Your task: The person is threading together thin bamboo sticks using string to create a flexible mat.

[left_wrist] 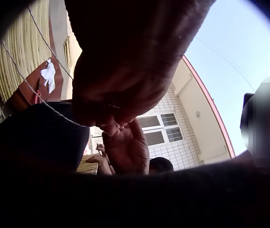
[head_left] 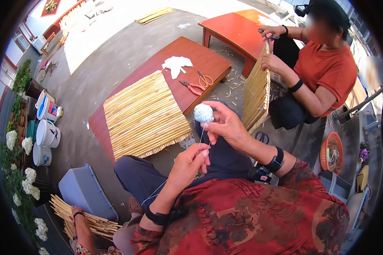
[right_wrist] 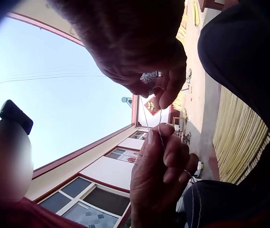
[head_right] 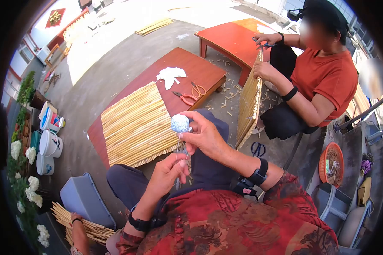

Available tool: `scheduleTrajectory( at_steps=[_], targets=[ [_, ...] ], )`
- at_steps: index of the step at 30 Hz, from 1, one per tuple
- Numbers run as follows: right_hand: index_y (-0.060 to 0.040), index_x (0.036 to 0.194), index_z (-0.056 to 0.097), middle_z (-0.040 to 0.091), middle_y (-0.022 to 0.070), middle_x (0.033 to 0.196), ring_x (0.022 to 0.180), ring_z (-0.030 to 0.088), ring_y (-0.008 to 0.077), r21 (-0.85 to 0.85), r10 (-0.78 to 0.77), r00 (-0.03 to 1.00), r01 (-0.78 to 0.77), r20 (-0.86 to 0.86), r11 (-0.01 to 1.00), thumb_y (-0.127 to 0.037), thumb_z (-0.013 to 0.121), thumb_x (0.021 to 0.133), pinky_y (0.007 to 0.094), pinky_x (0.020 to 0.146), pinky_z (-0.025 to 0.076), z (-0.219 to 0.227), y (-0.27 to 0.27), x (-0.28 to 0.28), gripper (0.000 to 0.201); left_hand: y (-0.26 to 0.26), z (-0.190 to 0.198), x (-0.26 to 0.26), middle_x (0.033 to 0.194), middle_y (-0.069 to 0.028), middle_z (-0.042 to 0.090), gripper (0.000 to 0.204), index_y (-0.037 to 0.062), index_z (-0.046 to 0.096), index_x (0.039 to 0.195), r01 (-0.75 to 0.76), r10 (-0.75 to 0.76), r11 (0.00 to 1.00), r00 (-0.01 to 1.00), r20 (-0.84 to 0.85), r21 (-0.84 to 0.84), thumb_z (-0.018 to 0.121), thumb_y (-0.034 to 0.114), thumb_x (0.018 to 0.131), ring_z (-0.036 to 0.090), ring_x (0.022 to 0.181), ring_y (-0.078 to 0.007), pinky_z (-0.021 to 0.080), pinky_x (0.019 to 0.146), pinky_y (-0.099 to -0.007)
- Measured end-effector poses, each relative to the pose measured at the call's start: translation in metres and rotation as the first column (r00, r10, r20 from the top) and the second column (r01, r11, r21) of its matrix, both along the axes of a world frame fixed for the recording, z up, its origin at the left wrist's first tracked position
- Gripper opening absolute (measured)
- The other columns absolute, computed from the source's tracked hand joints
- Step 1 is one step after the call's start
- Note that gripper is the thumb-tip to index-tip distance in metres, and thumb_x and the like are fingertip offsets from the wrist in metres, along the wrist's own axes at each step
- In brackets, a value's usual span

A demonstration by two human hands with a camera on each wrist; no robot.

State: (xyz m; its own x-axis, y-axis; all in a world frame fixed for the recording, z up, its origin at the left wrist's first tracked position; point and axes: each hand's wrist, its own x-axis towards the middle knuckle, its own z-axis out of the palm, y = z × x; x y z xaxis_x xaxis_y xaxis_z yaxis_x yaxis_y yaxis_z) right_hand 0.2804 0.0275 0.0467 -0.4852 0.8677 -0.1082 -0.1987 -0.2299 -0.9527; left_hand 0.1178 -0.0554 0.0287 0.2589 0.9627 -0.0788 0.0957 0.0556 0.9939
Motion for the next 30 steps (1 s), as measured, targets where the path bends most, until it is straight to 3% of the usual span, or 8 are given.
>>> scheduleTrajectory(
  at_steps=[3, 5, 7, 9, 11, 13, 18, 30],
  targets=[
    [-0.0054, 0.123, 0.033, 0.055, 0.0163, 0.099, 0.081, 0.061, 0.024, -0.121, 0.043, 0.998, -0.047, -0.034, 0.991, -0.003, 0.056, 0.079, 0.0264, 0.058, 0.053, -0.006, -0.003, 0.011, 0.049, -0.002, 0.011, -0.016, 0.061, 0.0036, 0.045, 0.019, 0.0009, 0.058, 0.092, -0.052, 0.064, 0.992, 0.993, 0.099, -0.114, 0.048, 0.016, 0.09, 0.036, 0.05, -0.0037, 0.032, 0.047, -0.0182],
    [-0.0059, 0.122, 0.033, 0.05, 0.019, 0.109, 0.091, 0.059, 0.0294, -0.333, 0.044, 0.915, -0.19, -0.4, 0.924, -0.007, 0.057, 0.08, 0.0332, 0.066, 0.053, -0.016, -0.006, 0.011, 0.048, -0.003, 0.016, -0.016, 0.06, 0.0039, 0.044, 0.019, 0.0016, 0.058, 0.092, -0.054, 0.056, 0.994, 0.998, 0.022, -0.094, 0.048, 0.017, 0.089, 0.036, 0.051, -0.0027, 0.029, 0.046, -0.0174],
    [-0.0056, 0.125, 0.031, 0.046, 0.0194, 0.116, 0.1, 0.054, 0.0323, -0.307, 0.045, 0.872, -0.219, -0.488, 0.926, -0.013, 0.057, 0.081, 0.0386, 0.071, 0.052, -0.02, -0.008, 0.01, 0.051, -0.009, 0.014, -0.013, 0.06, 0.0046, 0.043, 0.018, 0.0018, 0.058, 0.09, 0.081, -0.046, 0.972, 0.986, -0.16, 0.221, 0.049, 0.017, 0.089, 0.034, 0.05, -0.0021, 0.027, 0.045, -0.0176],
    [-0.0059, 0.128, 0.028, 0.047, 0.0152, 0.114, 0.1, 0.053, 0.0297, -0.316, -0.005, 0.754, -0.269, -0.657, 0.91, -0.015, 0.056, 0.083, 0.0413, 0.074, 0.051, -0.017, -0.006, 0.01, 0.054, -0.015, 0.021, -0.015, 0.06, 0.0047, 0.042, 0.018, 0.0006, 0.058, 0.089, 0.079, -0.053, 0.983, 0.987, -0.153, 0.167, 0.049, 0.016, 0.089, 0.033, 0.05, -0.0021, 0.026, 0.045, -0.0178],
    [-0.0061, 0.129, 0.029, 0.049, 0.015, 0.113, 0.096, 0.055, 0.0289, -0.337, -0.06, 0.778, -0.199, -0.625, 0.92, -0.018, 0.055, 0.083, 0.0383, 0.07, 0.052, -0.022, -0.002, 0.015, 0.054, -0.024, 0.033, -0.024, 0.06, 0.0047, 0.042, 0.019, -0.0005, 0.058, 0.088, 0.084, -0.068, 0.99, 0.988, -0.142, 0.113, 0.048, 0.016, 0.089, 0.033, 0.05, -0.0021, 0.026, 0.045, -0.018],
    [-0.0047, 0.126, 0.034, 0.05, 0.0169, 0.112, 0.092, 0.057, 0.0301, -0.396, -0.139, 0.796, -0.134, -0.589, 0.909, -0.02, 0.055, 0.083, 0.0372, 0.065, 0.053, -0.035, 0.006, 0.025, 0.051, -0.034, 0.044, -0.047, 0.061, 0.003, 0.044, 0.02, -0.0025, 0.056, 0.086, -0.171, 0.171, 0.985, 0.984, -0.042, -0.004, 0.048, 0.016, 0.089, 0.033, 0.05, -0.0033, 0.028, 0.045, -0.0188],
    [-0.0046, 0.12, 0.041, 0.054, 0.0135, 0.103, 0.083, 0.06, 0.0252, -0.473, -0.121, 0.804, -0.214, -0.582, 0.855, -0.027, 0.05, 0.087, 0.0305, 0.056, 0.052, -0.044, -0.005, 0.032, 0.041, -0.044, 0.066, -0.073, 0.062, -0.0006, 0.049, 0.023, -0.0024, 0.056, 0.084, -0.461, 0.439, 0.873, 0.885, 0.151, 0.158, 0.051, 0.02, 0.088, 0.037, 0.05, -0.0037, 0.03, 0.044, -0.0172],
    [-0.0016, 0.111, 0.048, 0.059, 0.013, 0.092, 0.069, 0.062, 0.0232, -0.437, 0.172, 0.774, -0.509, -0.61, 0.742, -0.034, 0.041, 0.09, 0.0259, 0.04, 0.049, -0.058, -0.029, 0.022, 0.039, -0.061, 0.111, -0.15, 0.06, 0.0022, 0.027, 0.018, -0.0004, 0.047, 0.093, -0.719, 0.465, 0.657, 0.623, 0.629, 0.226, 0.04, 0.016, 0.093, 0.018, 0.046, -0.0043, 0.019, 0.041, -0.02]
  ],
)
